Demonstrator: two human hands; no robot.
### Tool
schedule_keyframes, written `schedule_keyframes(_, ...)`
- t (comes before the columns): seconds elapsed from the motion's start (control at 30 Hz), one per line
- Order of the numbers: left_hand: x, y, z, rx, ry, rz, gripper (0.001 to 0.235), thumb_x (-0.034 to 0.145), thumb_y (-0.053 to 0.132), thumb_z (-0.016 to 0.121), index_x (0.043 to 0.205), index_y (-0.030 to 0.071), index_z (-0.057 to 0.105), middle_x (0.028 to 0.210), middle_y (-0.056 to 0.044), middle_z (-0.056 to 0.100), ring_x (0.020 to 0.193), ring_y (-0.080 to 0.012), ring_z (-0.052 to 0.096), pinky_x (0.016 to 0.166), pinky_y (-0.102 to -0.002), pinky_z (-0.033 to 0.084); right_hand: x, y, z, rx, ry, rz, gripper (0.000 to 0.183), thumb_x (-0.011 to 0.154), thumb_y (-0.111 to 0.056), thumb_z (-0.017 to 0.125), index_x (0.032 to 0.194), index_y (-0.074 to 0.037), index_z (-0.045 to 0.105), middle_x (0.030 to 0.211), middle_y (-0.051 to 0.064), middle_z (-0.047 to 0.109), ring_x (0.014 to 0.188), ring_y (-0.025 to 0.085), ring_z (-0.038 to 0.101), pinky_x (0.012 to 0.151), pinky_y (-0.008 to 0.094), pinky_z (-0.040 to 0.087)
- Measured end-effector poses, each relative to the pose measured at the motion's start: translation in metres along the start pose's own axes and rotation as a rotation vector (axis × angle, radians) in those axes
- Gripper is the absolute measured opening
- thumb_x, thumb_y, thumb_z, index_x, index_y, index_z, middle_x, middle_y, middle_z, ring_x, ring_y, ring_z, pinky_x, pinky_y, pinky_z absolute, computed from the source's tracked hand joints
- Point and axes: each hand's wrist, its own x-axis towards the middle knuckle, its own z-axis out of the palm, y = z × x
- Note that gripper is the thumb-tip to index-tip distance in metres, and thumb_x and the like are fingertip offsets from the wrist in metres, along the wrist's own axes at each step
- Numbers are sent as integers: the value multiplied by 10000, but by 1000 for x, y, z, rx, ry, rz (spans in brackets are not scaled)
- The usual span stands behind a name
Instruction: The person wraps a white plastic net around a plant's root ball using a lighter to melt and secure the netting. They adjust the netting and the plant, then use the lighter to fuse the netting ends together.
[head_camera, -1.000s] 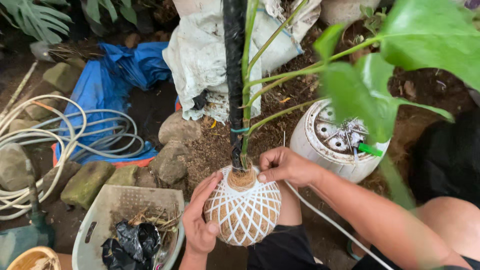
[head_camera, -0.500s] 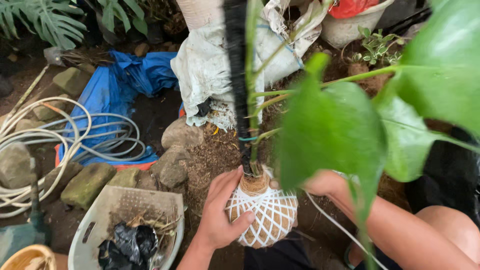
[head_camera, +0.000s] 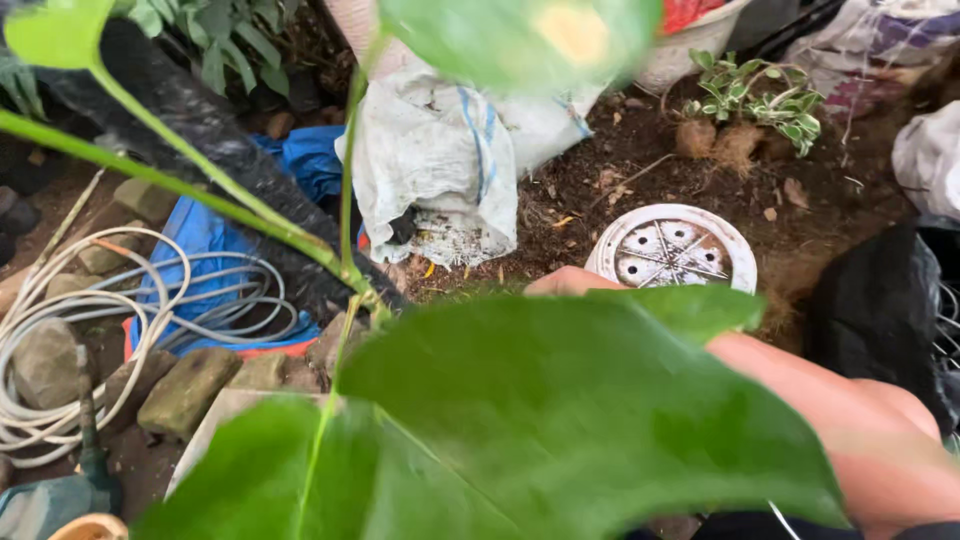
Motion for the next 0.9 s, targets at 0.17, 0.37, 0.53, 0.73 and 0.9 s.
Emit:
schedule_keyframes(0.17, -2, -3, 6, -22, -13, -13, 691, 800, 347, 702, 1375, -24, 607, 1396, -213, 630, 1359, -363, 553, 1186, -472, 392, -7, 9, -10, 76, 41, 29, 297, 871, -207, 820, 962, 24, 658, 895, 125, 672, 799, 179, 596, 708, 338, 493)
schedule_keyframes(0.37, 13, -7, 3, -40, -23, -3, 673, 791, 327, 689, 1367, -12, 610, 1374, -209, 636, 1340, -359, 560, 1175, -466, 399, 3, 13, -19, 115, 85, 33, 294, 876, -188, 810, 999, 29, 653, 922, 130, 674, 816, 187, 597, 713, 345, 494)
schedule_keyframes(0.53, 12, -16, 3, -65, -30, -23, 660, 784, 311, 678, 1361, -3, 613, 1356, -206, 640, 1324, -356, 567, 1166, -461, 405, 9, 18, -18, 138, 85, 44, 296, 880, -171, 801, 1030, 32, 648, 945, 134, 675, 830, 194, 598, 718, 350, 495)
schedule_keyframes(0.73, 9, -21, 0, -71, -22, -46, 645, 776, 291, 664, 1353, 9, 616, 1334, -203, 646, 1305, -352, 574, 1154, -455, 412, 16, 16, -19, 156, 80, 45, 301, 885, -152, 790, 1067, 37, 642, 972, 139, 677, 847, 202, 598, 724, 356, 496)
schedule_keyframes(0.9, 20, -15, 12, -79, -40, 12, 634, 769, 275, 653, 1347, 19, 619, 1316, -200, 650, 1290, -349, 581, 1145, -450, 418, 15, 21, -21, 168, 93, 51, 309, 889, -136, 781, 1098, 41, 638, 995, 144, 679, 862, 208, 599, 728, 361, 496)
